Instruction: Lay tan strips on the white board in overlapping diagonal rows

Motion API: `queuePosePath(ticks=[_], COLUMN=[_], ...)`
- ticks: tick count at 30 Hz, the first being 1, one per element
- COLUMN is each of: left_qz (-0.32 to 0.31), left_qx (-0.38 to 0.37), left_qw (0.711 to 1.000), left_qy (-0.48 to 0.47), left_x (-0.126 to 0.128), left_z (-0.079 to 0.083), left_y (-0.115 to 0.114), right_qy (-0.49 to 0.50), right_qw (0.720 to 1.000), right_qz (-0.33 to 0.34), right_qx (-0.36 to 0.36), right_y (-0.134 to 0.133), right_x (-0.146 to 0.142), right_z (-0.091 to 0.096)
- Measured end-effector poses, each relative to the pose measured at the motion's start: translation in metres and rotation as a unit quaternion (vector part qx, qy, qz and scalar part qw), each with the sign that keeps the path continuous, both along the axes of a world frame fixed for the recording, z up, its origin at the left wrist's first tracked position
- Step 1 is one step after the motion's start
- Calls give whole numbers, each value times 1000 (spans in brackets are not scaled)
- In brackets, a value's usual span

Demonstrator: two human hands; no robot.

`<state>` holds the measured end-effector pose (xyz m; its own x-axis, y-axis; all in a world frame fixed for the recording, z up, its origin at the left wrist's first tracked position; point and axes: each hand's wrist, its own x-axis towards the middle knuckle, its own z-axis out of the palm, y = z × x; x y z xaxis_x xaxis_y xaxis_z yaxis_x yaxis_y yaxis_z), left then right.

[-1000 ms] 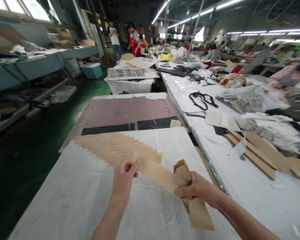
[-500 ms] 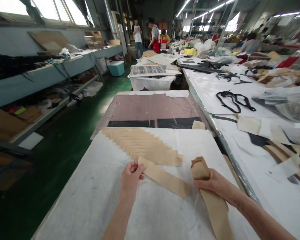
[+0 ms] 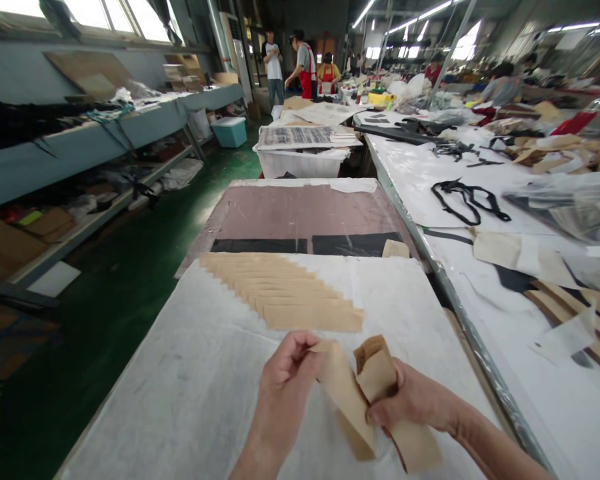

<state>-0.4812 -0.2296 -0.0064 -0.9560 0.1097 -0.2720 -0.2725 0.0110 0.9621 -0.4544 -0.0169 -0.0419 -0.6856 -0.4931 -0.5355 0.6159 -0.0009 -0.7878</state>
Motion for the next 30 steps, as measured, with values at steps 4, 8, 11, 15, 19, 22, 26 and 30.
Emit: queuePosePath(ticks=[4,8,11,15,19,22,26,30], left_qz=[104,134,108,57,48,44,31,23], left_qx=[41,15,-84,-274,-351,-365,-373,-375], left_qw=[993,988,988,959,934,928,925,925], left_qy=[-43,-74,-74,-49,-44,-54,-60,-58], left_x=[-11,-21,-32,-49,-60,-63,-66,-67], left_z=[-22,-52,-67,-76,-81,-84,-85,-87], left_y=[-23,-37,-41,-43,-45,-46,-47,-48], right_qy=[20,62,61,83,163,190,192,187], right_qw=[998,989,975,955,919,895,873,862], right_qz=[23,-12,-94,-173,-194,-191,-195,-213], right_qx=[51,134,191,226,303,357,403,419], right_y=[30,51,51,43,38,36,31,28], right_x=[3,-9,-24,-43,-51,-51,-49,-48], right_z=[1,1,-3,-20,-45,-56,-57,-54])
